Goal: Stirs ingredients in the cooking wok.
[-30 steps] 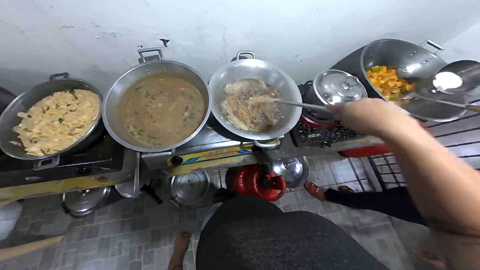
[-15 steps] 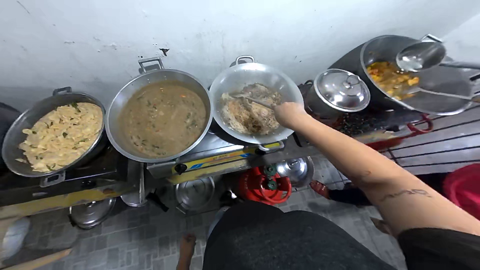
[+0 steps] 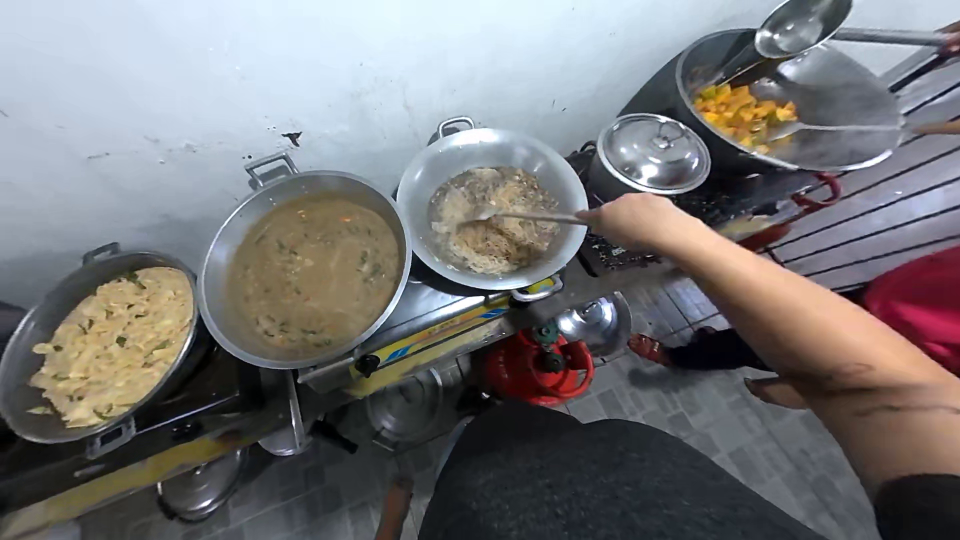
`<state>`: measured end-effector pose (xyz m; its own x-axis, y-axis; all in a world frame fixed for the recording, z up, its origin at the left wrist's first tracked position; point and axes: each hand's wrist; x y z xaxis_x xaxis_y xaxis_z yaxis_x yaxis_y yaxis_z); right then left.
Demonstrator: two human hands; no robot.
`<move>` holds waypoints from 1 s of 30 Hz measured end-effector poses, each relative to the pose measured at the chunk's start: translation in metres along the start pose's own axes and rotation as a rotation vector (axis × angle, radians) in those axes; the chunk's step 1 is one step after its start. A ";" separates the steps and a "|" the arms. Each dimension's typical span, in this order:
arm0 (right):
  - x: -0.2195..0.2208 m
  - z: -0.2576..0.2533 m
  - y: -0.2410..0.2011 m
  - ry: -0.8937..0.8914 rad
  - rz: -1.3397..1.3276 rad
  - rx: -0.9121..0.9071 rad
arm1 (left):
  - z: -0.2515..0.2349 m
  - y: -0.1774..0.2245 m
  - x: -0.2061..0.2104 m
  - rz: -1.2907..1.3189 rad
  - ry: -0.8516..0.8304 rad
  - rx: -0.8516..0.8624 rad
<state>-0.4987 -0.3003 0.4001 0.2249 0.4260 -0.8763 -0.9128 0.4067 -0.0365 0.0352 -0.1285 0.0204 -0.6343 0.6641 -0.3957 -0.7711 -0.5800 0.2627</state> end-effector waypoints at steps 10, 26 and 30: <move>0.029 -0.079 -0.016 0.041 -0.243 0.049 | -0.018 0.021 -0.016 -0.052 0.000 0.091; 0.066 0.034 -0.015 0.039 -0.040 -0.023 | -0.024 0.030 -0.013 -0.167 -0.052 0.080; 0.038 0.064 -0.021 0.088 -0.012 0.013 | -0.036 0.047 -0.018 -0.268 -0.073 0.149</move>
<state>-0.4492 -0.2408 0.3988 0.2048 0.3482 -0.9148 -0.9056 0.4220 -0.0421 0.0126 -0.1850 0.0079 -0.4059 0.8192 -0.4051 -0.9073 -0.3080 0.2862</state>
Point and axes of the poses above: each hand's wrist, its own z-axis away from the middle knuckle, its own x-axis out of the palm, y = z × x, and after that the axes turned 10 degrees about -z, right-handed
